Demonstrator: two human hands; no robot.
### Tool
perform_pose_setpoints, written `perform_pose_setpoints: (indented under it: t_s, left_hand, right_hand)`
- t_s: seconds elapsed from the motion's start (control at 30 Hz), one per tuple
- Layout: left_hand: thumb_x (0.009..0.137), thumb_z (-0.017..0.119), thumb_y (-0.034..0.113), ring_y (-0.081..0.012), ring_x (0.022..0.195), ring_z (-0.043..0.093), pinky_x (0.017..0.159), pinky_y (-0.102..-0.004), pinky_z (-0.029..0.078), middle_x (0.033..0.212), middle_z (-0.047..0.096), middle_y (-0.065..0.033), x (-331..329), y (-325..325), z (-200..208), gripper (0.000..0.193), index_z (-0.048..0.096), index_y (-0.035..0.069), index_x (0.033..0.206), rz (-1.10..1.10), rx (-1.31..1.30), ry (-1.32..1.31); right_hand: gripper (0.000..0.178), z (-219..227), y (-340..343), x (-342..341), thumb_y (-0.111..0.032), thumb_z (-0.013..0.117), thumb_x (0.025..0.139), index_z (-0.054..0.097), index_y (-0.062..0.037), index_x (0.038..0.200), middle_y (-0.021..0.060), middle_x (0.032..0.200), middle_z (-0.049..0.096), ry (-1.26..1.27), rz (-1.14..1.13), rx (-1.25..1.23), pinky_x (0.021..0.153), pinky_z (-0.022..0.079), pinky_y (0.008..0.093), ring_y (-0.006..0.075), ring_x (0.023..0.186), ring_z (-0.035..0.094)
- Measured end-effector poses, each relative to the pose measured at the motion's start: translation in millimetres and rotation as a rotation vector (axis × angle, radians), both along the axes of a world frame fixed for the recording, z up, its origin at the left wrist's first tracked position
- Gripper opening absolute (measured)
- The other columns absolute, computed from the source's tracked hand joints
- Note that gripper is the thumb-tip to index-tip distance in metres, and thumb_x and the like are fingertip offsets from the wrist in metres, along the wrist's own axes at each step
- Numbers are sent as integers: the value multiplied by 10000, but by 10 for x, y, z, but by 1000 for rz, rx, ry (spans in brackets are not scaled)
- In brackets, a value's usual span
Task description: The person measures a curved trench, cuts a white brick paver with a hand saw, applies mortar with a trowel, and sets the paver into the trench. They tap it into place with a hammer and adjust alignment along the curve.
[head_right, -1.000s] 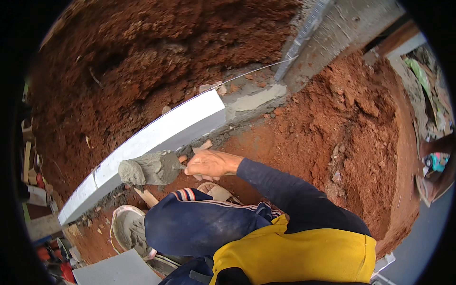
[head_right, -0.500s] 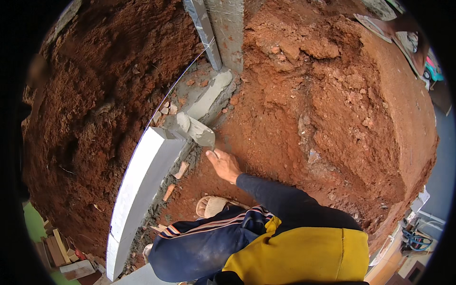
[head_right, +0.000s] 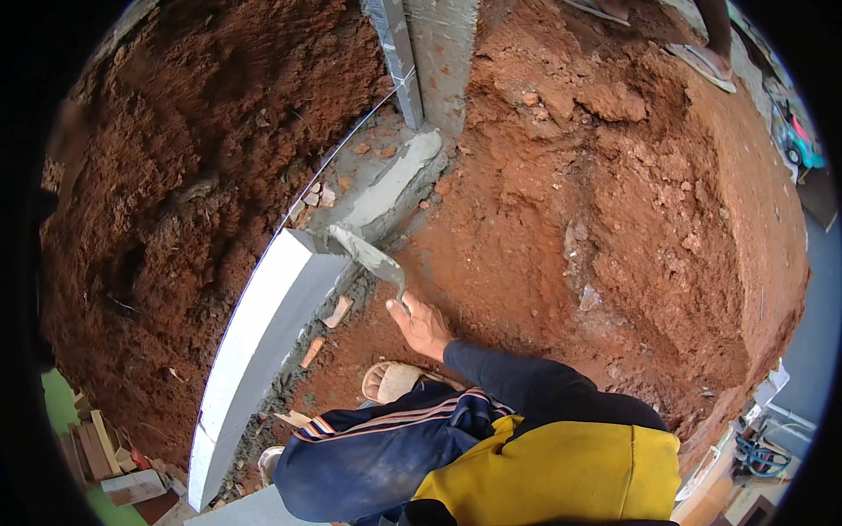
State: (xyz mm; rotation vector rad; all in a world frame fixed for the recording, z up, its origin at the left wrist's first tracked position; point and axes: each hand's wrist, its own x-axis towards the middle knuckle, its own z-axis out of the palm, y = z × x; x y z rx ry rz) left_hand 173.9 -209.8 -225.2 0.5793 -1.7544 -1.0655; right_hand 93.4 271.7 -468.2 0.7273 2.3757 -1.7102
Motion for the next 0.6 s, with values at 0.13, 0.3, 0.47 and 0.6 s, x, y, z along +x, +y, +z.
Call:
perform_pose_setpoints:
  t_s: [0.13,0.3,0.47,0.6]
  left_hand:
    - [926,765,337,-326,1090,677,955,-491,546,1231,694,-197,46,-49,-7,536,674,-27,1309,7,-13,6]
    - [942,752,336,-324,1072,686,938,-487,555,1208,704,-199,112,-94,-16,516,681,-29,1299,18,-23,18]
    - [958,740,335,-323,1053,695,922,-482,563,1185,714,-201,179,-131,-28,497,687,-31,1289,27,-27,25]
    - [970,730,334,-322,1038,702,909,-478,569,1167,722,-202,261,-170,-48,483,692,-33,1281,40,-34,42]
  right_hand:
    - [511,-51,218,-567,-484,545,1086,613,19,1024,283,897,667,-12,53,33,793,516,513,463,861,664]
    - [549,57,377,-670,-510,565,1061,665,26,993,271,950,722,22,126,-38,837,538,515,416,948,718]
    - [538,367,408,-318,-508,564,1064,643,10,942,192,809,660,-52,98,-246,755,505,461,338,771,621]
    - [499,411,233,-315,-498,565,1069,639,-15,966,245,857,682,108,-3,-53,762,513,507,470,814,657]
